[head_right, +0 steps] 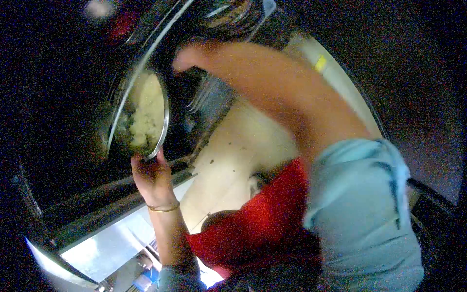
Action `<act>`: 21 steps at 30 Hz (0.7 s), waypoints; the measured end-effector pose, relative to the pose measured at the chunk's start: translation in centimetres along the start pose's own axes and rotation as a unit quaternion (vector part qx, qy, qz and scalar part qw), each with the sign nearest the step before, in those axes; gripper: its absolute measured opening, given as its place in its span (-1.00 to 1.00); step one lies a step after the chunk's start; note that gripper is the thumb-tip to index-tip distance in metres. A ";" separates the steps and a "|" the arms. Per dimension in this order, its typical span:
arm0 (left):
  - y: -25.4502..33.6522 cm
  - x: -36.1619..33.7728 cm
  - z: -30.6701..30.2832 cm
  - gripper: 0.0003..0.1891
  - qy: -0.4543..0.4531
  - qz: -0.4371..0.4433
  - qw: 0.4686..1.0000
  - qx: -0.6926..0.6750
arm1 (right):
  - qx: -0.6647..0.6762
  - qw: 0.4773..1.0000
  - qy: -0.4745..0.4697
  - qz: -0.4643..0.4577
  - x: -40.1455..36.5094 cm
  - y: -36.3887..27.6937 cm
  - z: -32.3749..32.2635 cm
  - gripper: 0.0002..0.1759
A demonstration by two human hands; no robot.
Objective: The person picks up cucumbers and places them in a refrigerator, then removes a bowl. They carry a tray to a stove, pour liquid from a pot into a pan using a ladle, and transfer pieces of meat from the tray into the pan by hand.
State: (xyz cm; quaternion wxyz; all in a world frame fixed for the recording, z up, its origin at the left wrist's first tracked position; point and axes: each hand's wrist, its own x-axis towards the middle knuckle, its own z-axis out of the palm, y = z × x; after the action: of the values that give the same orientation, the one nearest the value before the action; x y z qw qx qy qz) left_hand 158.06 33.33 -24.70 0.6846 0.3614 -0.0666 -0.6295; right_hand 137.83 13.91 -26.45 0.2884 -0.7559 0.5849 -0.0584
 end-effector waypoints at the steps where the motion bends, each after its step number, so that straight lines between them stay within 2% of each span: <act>1: -0.3 0.0 -0.1 -0.68 0.000 0.003 1.000 -0.005 | -0.046 0.997 0.060 0.013 1.9 0.3 2.6 -0.35; 4: -0.5 1.6 0.0 -0.68 0.049 0.007 0.999 0.012 | -0.133 0.973 0.183 0.038 4.3 0.6 7.7 -0.32; 6: -0.9 2.4 -0.5 -0.68 0.029 0.013 0.999 0.024 | -0.139 0.965 0.219 0.029 2.0 1.0 10.2 -0.28; 9: -0.7 3.8 -1.0 -0.68 0.042 0.016 0.998 0.033 | -0.109 0.933 0.343 -0.015 2.8 3.1 10.9 -0.27; 12: -1.6 4.7 -0.1 -0.68 0.050 0.002 0.998 0.034 | 0.088 0.902 0.397 -0.143 -3.7 7.3 8.9 -0.30; 14: -2.9 7.7 0.9 -0.67 0.039 -0.021 0.999 0.022 | 0.087 0.939 0.321 -0.094 -11.0 11.0 8.1 -0.31; 16: -3.6 11.3 1.9 -0.66 0.049 -0.071 0.996 -0.006 | 0.050 0.940 0.328 -0.083 -16.9 15.9 8.9 -0.38; 18: -5.2 14.9 2.8 -0.72 0.050 -0.097 0.994 0.024 | 0.112 0.949 0.295 -0.005 -23.0 19.7 10.0 -0.47; 20: -6.9 20.9 0.2 -0.72 0.005 -0.124 0.988 0.090 | 0.198 0.924 0.318 0.081 -28.5 23.6 11.9 -0.56; 21: -7.9 21.0 0.6 -0.72 0.031 -0.082 0.989 0.116 | 0.261 0.902 0.322 0.122 -31.2 24.7 12.3 -0.58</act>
State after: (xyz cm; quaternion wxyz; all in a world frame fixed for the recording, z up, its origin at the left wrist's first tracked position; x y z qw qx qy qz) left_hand 155.48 14.46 -36.49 0.5861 0.4618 -0.0882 -0.6599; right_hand 112.42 43.36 -41.35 0.2759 -0.5164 0.6972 -0.4136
